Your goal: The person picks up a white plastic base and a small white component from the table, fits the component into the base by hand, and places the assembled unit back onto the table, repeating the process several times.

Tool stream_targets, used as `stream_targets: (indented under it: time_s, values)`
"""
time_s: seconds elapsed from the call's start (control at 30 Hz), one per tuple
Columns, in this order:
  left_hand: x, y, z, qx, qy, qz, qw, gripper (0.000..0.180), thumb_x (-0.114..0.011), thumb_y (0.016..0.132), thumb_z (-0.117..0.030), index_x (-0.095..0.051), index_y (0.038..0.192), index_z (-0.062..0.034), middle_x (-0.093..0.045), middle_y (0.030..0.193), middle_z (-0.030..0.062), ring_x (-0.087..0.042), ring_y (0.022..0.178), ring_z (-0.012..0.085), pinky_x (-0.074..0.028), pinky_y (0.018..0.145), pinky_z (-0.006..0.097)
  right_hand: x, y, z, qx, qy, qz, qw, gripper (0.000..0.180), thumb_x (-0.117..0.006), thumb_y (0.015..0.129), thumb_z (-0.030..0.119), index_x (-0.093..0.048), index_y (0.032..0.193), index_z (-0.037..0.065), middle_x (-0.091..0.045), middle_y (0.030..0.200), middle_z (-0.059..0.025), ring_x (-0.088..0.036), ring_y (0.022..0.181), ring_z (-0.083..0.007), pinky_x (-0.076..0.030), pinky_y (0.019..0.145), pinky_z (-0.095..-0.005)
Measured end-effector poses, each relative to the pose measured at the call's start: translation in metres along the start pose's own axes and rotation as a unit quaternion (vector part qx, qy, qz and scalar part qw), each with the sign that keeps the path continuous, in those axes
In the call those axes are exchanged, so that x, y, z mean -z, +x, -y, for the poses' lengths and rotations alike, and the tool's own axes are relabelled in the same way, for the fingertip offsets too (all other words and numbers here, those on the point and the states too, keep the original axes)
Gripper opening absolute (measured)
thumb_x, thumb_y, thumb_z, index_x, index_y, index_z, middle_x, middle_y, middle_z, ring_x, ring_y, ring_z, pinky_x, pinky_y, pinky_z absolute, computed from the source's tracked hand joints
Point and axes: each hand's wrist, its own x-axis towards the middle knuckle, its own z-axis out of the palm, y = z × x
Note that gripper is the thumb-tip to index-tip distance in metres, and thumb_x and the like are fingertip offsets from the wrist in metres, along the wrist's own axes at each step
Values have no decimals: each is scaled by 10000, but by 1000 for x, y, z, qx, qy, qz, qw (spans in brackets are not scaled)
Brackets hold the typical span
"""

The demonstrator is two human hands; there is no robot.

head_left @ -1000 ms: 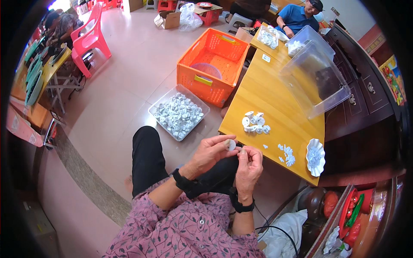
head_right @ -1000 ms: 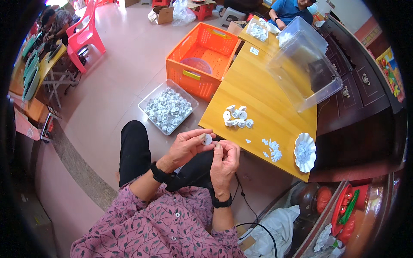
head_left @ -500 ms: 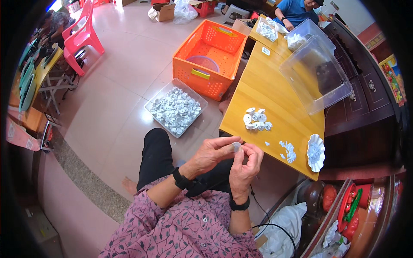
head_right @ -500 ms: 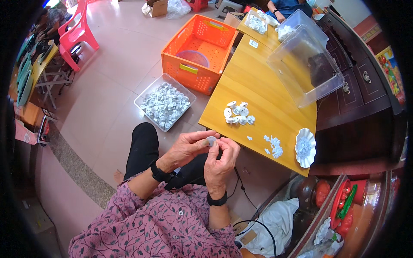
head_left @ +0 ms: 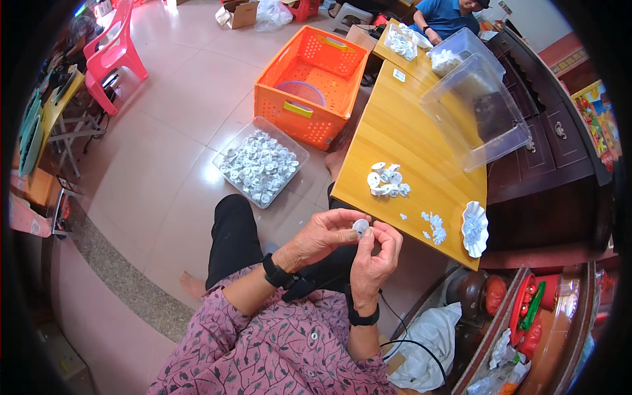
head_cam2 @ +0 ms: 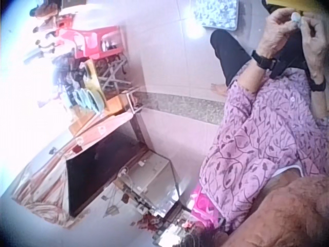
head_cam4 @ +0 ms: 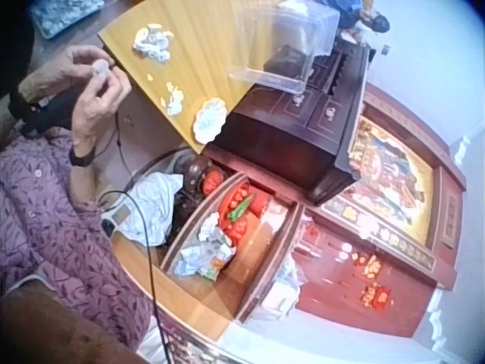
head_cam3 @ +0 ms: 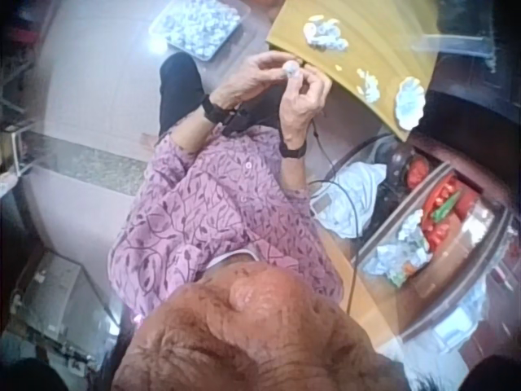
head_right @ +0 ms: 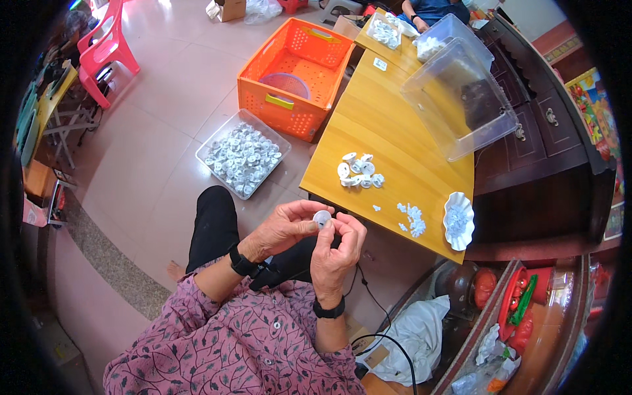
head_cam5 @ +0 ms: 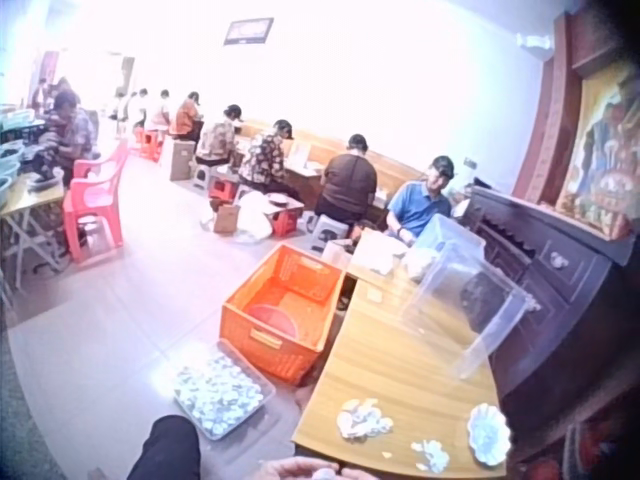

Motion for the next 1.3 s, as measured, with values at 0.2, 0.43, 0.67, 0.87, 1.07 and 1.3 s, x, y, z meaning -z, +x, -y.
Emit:
stream_targets:
  time_s: [0.2, 0.43, 0.67, 0.87, 1.07, 1.3]
  values:
    - [2, 3, 4, -17, 25, 22, 999, 363, -663, 898, 3, -580, 1251, 22, -625, 1215, 122, -611, 1119, 194, -494, 998, 357, 3, -1, 1, 8, -17, -1, 1000, 117, -656, 872, 71, -573, 895, -8, -596, 1034, -173, -600, 952, -326, -491, 835, -433]
    - [0, 4, 5, -25, 38, 39, 998, 371, -698, 852, 39, -597, 1209, 17, -632, 1154, 99, -618, 1067, 176, -512, 959, 331, 8, -2, 4, 8, -24, -8, 1000, 101, -652, 857, 39, -573, 898, -8, -598, 1033, -168, -603, 949, -321, -495, 830, -425]
    - [-2, 5, 1, -19, 51, 56, 997, 380, -747, 799, 53, -614, 1152, 1, -602, 1121, 67, -601, 1040, 152, -504, 927, 303, 15, -3, 4, 9, -10, 6, 1000, 102, -655, 836, 1, -578, 902, 1, -600, 1027, -161, -607, 939, -311, -500, 821, -412]
    - [2, 11, 1, -34, 94, 78, 992, 386, -772, 773, 52, -632, 1126, -20, -583, 1114, 64, -589, 1032, 152, -498, 921, 301, 18, -1, 0, -52, 47, 37, 997, 75, -650, 842, 11, -589, 885, 4, -602, 1020, -148, -608, 936, -286, -498, 828, -389]
    - [8, 12, 2, -22, 70, 71, 995, 387, -773, 772, 51, -634, 1127, -15, -590, 1100, 63, -592, 1025, 149, -498, 912, 303, 23, 4, 1, -98, 78, 83, 989, 72, -659, 861, 28, -611, 902, -7, -613, 1037, -144, -609, 941, -257, -491, 836, -362]
    - [9, 13, 0, -13, 57, 56, 997, 389, -769, 774, 55, -633, 1133, -9, -595, 1111, 65, -597, 1032, 150, -499, 910, 301, 17, 2, -8, -120, 140, 61, 981, 76, -660, 880, 42, -610, 901, -11, -624, 1028, -136, -608, 943, -232, -493, 816, -348]
